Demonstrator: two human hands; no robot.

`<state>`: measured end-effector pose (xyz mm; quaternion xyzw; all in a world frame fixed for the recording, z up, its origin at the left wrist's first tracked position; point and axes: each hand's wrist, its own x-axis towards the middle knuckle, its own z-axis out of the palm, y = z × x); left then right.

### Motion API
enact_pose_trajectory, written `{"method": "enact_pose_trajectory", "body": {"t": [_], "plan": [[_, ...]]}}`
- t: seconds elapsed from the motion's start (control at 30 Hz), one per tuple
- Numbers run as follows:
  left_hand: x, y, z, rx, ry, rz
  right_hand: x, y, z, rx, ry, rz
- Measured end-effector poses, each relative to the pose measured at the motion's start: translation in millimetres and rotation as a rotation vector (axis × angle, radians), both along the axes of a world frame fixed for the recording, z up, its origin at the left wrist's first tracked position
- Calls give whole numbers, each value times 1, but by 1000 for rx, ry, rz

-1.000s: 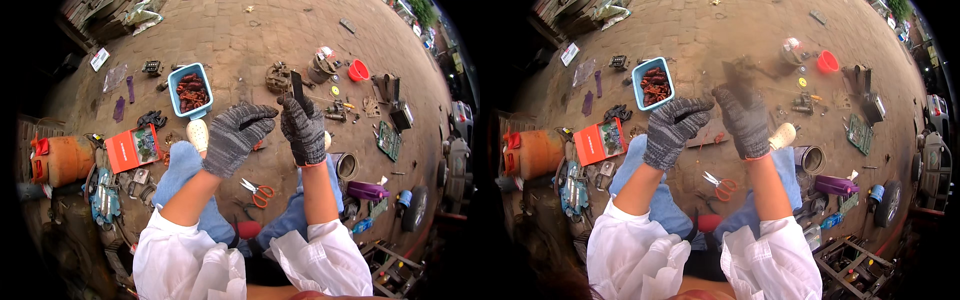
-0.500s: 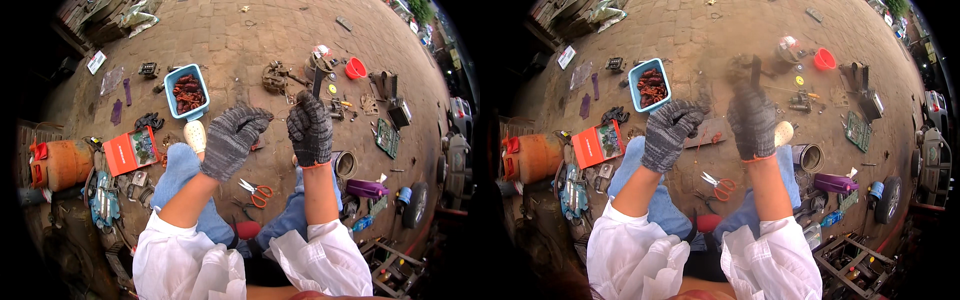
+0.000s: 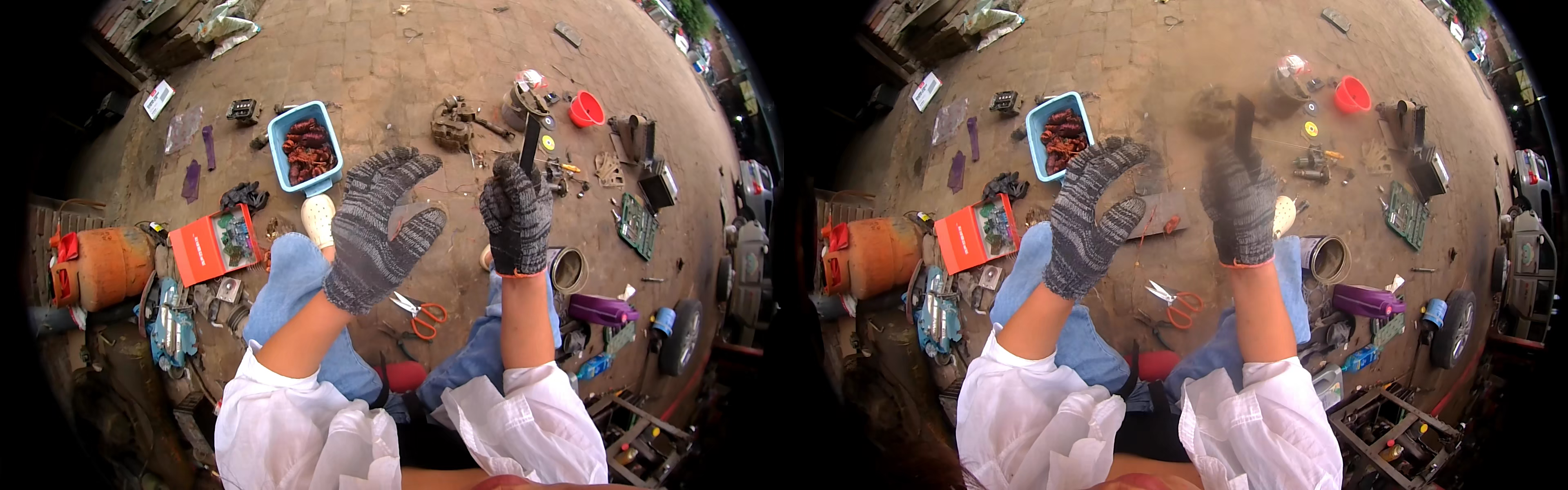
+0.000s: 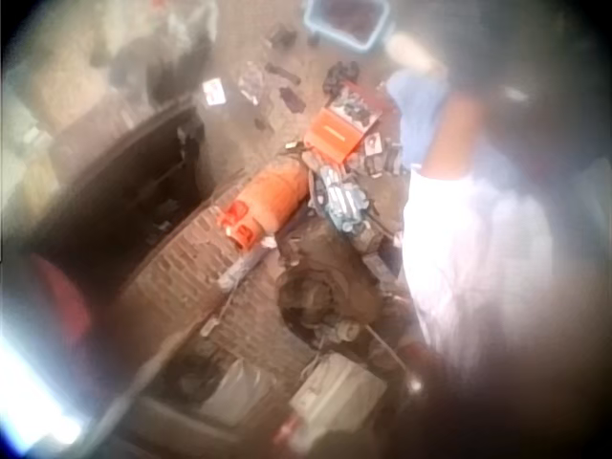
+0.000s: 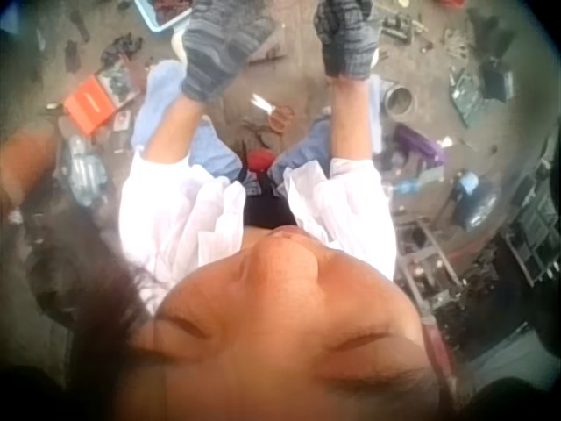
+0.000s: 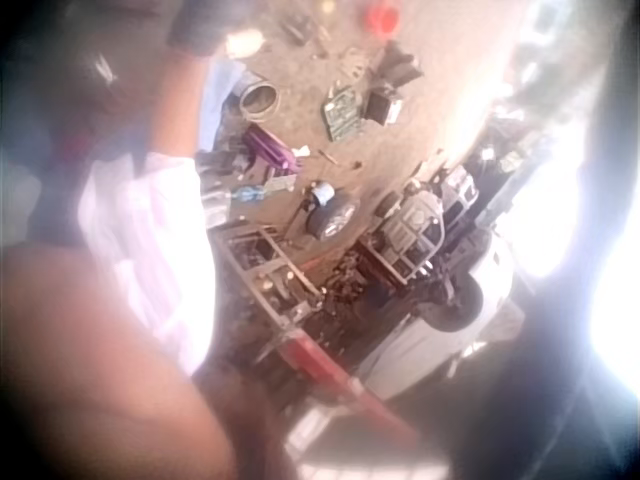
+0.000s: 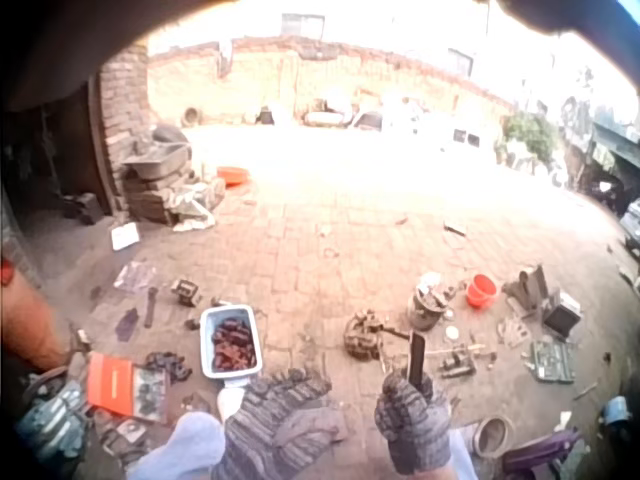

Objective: The person sits on the ground and uses a metal file to sharpen a small black metal piece. They repeatedly rub the file along the edges of the metal piece, occasionally pausing to inspect the surface.

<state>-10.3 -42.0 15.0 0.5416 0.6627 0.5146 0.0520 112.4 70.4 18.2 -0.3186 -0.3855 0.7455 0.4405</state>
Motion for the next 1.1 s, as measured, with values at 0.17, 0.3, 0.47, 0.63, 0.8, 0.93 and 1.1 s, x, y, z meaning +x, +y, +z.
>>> {"method": "enact_pose_trajectory", "body": {"t": [0.17,0.3,0.47,0.63,0.8,0.93,1.1], "plan": [[8,4,-3,14,193,107,2,-2,-10,-76,4,1],[12,8,-6,-96,51,0,0,-7,-22,-133,104,78],[9,6,-12,-133,-443,-172,-6,-13,-8,-140,12,75],[9,3,-8,-219,-862,-326,-7,-11,-10,-173,-17,51],[4,3,-10,-196,-1133,-290,-8,-5,-16,110,-218,108],[-3,1,-5,-224,-1188,-322,-11,-5,-26,-4,-34,27],[-8,-5,-1,-253,-1193,-329,-10,-13,-26,-86,-72,-135]]}}
